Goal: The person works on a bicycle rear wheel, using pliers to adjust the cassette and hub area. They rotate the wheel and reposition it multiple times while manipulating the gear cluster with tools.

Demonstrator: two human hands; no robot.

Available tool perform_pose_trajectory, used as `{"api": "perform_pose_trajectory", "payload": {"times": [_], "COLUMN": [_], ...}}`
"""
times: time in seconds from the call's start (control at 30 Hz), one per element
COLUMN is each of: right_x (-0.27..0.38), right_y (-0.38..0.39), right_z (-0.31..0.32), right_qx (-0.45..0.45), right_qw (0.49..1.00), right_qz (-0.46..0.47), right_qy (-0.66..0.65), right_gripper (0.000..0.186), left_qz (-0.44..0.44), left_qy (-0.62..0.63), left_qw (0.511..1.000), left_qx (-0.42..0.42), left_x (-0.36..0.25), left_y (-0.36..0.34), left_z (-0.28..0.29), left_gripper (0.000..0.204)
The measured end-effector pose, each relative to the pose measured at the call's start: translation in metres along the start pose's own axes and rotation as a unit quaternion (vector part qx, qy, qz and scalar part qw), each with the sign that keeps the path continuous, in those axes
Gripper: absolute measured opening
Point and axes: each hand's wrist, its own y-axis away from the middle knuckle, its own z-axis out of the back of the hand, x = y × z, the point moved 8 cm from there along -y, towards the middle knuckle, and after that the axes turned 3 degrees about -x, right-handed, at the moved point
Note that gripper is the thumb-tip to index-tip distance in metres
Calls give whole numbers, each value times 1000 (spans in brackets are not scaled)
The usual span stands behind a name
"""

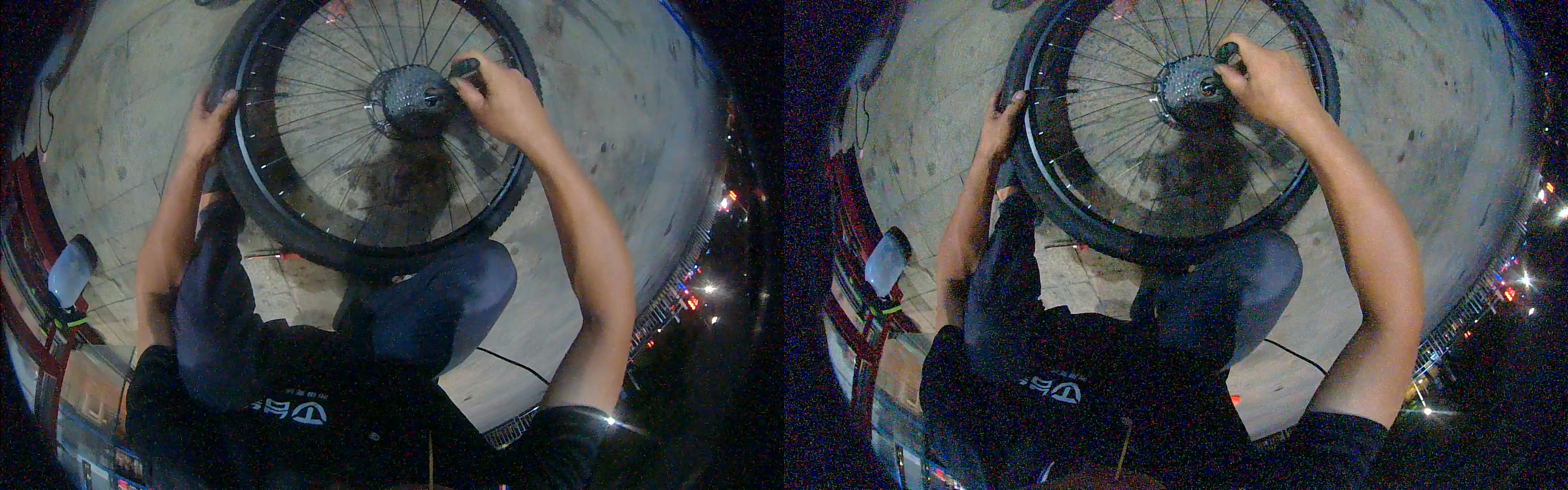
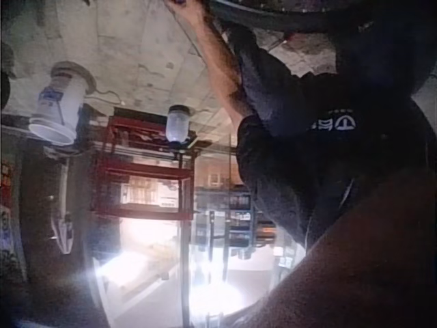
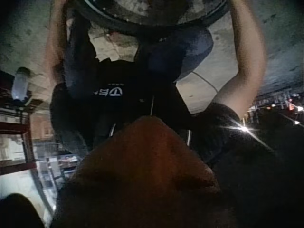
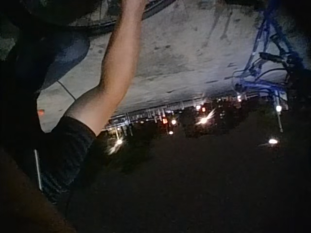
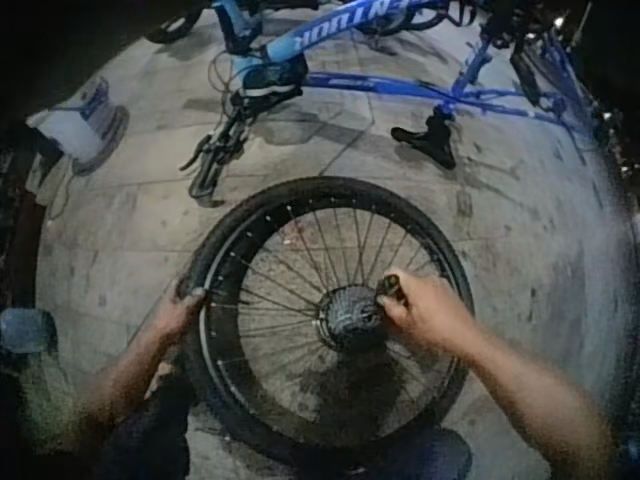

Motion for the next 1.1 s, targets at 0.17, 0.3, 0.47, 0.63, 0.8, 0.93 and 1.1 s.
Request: {"api": "perform_pose_trajectory", "payload": {"times": [0.17,0.3,0.47,0.63,0.8,0.93,1.1], "right_x": [1,3,22,24,40,41,29], "right_y": [-1,1,-6,-7,-4,4,-5], "right_z": [-3,0,6,5,3,-1,2], "right_qx": [13,11,26,44,106,105,124], "right_qw": [999,999,998,994,976,955,966], "right_qz": [-31,-26,55,92,172,265,223], "right_qy": [11,45,14,42,84,84,50], "right_gripper": [36,31,27,28,32,34,32], "left_qz": [28,-1,-32,-20,-28,-36,-51], "left_qy": [-20,-12,-20,-4,-55,-37,-50], "left_qw": [999,1000,999,999,998,999,997], "left_qx": [-12,-18,-5,28,11,-7,6], "left_x": [28,15,1,-15,-8,2,-16], "left_y": [-14,-9,-11,-7,-16,-25,-22], "left_z": [12,5,8,-3,3,5,-3], "left_gripper": [96,99,95,88,85,82,83]}}
